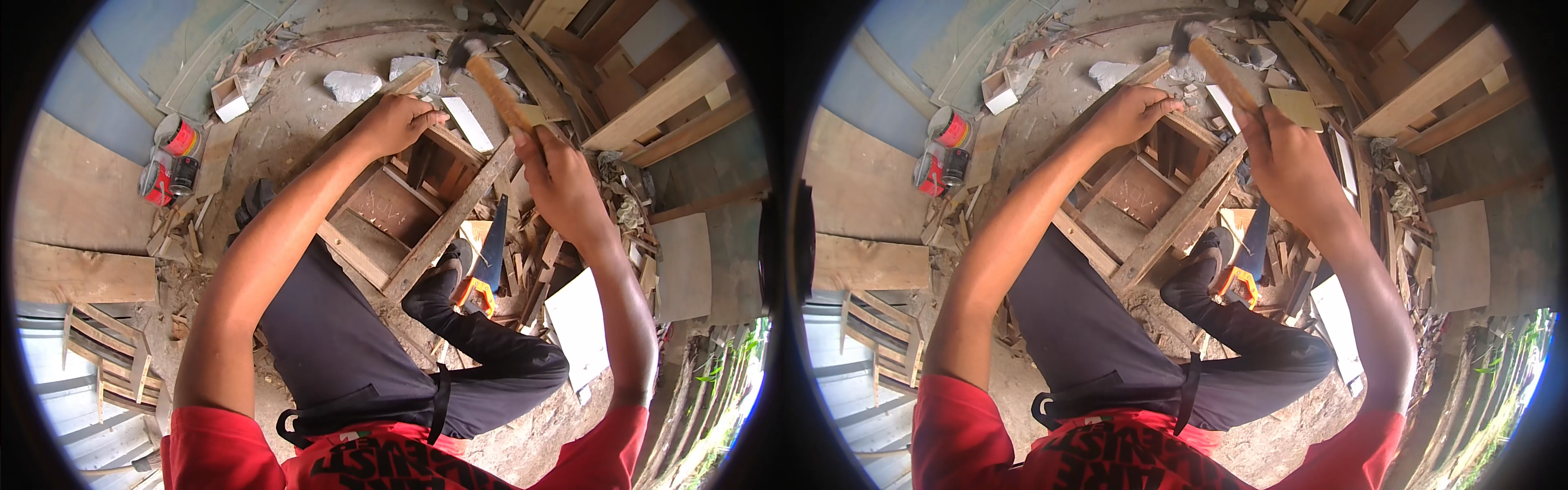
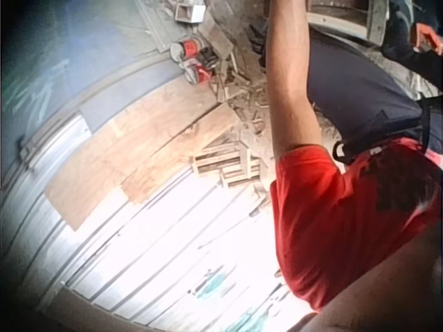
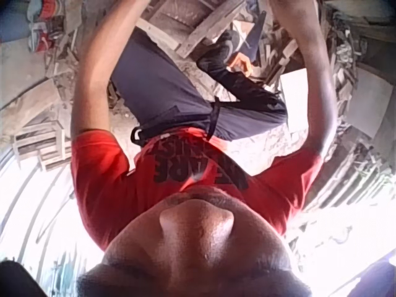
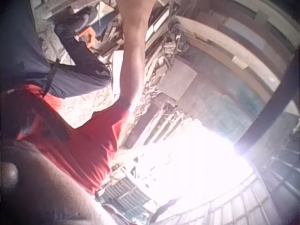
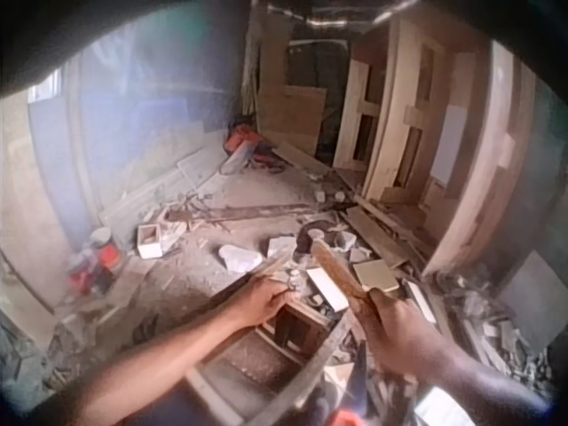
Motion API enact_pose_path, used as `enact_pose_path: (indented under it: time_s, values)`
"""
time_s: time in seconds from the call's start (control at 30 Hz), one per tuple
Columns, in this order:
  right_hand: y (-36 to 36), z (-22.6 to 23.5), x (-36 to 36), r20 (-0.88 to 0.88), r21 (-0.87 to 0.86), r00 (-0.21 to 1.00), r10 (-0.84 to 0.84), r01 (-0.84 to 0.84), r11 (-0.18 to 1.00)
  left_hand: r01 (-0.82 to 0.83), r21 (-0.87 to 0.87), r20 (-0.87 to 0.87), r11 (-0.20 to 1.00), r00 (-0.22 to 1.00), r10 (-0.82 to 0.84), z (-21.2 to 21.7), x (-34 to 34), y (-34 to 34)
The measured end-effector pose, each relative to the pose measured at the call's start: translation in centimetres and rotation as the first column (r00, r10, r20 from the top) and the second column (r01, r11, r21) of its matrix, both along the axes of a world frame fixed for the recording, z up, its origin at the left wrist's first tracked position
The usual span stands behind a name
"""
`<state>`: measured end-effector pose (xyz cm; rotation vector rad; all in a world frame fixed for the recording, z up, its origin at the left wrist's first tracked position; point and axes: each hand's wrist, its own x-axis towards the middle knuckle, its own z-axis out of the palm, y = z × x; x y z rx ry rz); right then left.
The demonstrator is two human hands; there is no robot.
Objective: The person sits on the floor and assembles a wooden frame by fitting white rectangular pieces into the structure. They use a hammer to tap the pieces into place and adjust the frame orientation multiple times.
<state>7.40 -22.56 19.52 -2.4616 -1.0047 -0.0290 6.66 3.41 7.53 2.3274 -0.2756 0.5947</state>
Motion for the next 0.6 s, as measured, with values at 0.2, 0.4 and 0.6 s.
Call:
enact_pose_path:
  time_s: [0.2,0.4,0.6]
  values:
    - [-0.7,-0.8,0.6,0.277,-0.033,0.928,0.249,-0.250,0.968,0.052,-0.085,0.047,0.995,0.998,-0.049,-0.6,0.4,0.1]
    - [0.2,-0.5,0.2,0.011,0.049,1.000,-0.004,0.003,0.999,-0.015,-0.020,-0.088,1.000,0.996,0.013,0.2,0.1,0.1]
    - [0.2,-1.1,0.6,0.121,0.116,0.991,0.062,-0.076,0.990,0.019,-0.025,0.052,1.000,0.998,-0.018,-0.4,0.6,0.2]
